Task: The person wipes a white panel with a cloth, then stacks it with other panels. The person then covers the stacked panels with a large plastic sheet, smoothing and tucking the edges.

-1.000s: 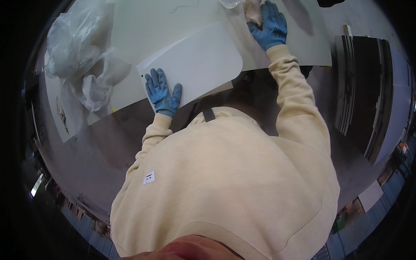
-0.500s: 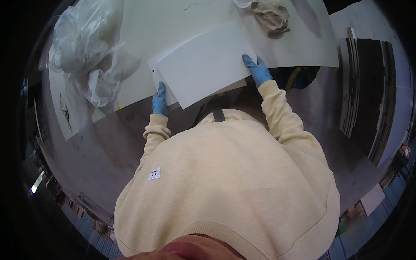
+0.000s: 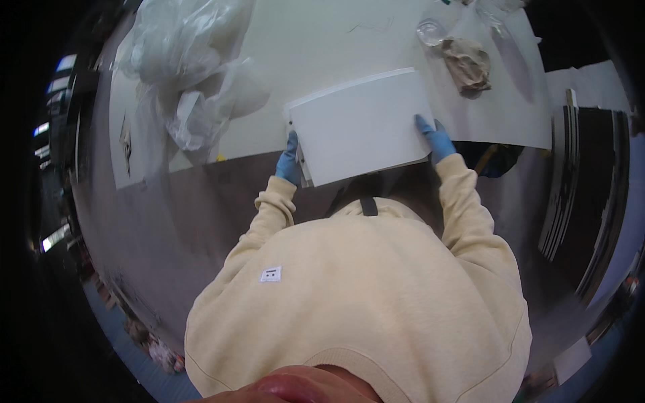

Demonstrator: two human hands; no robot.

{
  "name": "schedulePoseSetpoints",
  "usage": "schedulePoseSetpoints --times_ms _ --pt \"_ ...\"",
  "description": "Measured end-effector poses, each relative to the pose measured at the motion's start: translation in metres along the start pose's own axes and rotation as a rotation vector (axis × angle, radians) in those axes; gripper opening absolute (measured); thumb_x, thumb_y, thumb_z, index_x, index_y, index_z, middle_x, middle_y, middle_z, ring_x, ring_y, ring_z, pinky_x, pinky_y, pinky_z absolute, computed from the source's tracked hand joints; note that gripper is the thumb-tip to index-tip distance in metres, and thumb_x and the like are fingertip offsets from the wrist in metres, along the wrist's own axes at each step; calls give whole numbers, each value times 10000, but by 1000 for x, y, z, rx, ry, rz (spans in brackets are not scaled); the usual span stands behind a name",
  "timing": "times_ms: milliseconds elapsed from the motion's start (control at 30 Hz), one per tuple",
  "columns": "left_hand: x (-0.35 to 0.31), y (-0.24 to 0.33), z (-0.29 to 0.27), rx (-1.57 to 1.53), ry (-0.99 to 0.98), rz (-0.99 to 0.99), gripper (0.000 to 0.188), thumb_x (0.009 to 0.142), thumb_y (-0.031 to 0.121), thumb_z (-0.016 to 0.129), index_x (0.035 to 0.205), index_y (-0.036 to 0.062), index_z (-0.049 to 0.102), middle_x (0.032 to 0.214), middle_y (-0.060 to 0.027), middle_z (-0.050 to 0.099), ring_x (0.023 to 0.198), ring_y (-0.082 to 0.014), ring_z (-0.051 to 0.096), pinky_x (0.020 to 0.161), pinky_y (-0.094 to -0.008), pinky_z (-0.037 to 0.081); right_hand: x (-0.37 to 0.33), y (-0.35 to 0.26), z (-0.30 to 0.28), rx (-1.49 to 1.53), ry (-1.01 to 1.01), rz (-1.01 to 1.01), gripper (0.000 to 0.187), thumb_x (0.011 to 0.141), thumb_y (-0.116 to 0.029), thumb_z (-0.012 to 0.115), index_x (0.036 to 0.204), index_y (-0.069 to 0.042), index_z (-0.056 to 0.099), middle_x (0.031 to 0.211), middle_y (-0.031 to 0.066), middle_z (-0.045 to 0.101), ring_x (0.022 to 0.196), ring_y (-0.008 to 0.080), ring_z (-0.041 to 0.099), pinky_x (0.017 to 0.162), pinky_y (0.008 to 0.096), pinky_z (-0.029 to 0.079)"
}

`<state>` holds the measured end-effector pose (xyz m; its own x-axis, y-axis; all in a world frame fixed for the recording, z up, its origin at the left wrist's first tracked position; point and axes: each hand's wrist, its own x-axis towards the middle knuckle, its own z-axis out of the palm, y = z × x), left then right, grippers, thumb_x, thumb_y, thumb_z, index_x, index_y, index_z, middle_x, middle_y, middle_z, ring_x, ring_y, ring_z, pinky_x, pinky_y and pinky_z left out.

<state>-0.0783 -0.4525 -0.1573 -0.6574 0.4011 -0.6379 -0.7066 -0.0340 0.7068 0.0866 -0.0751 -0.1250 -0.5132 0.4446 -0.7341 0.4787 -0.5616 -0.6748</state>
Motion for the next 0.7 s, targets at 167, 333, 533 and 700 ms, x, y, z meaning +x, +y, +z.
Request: schedulePoseSetpoints --times_ms 167,333,533,700 --pt "0 2 -5 -231 -86 -211 882 1095 659 600 1715 62 403 1712 -158 504 1550 -362 496 1309 -535 394 3 21 11 143 -69 -106 1002 1020 -289 850 1749 -18 218 1442 168 690 1293 222 685 1107 347 580" --pt "-5 -5 -10 -175 -192 -24 877 1065 618 670 1692 69 397 1597 -173 579 1412 -365 602 1180 -523 540 -9 -4 13 -26 -107 -207 845 902 -346 958 1548 53 587 1378 150 730 1221 229 712 1079 380 588" --pt "-50 5 37 -114 -181 25 960 1036 708 649 1722 99 367 1657 -157 522 1462 -357 535 1226 -528 459 -37 -12 -14 -45 -60 -179 834 898 -335 952 1571 11 602 1418 152 730 1262 263 712 1113 390 562" --pt "-74 4 103 -128 -330 24 890 1055 656 649 1717 125 381 1664 -136 516 1477 -338 527 1223 -522 463 -93 2 -87 107 -3 -274 775 940 -287 914 1587 -12 588 1396 124 740 1261 237 706 1116 386 554"
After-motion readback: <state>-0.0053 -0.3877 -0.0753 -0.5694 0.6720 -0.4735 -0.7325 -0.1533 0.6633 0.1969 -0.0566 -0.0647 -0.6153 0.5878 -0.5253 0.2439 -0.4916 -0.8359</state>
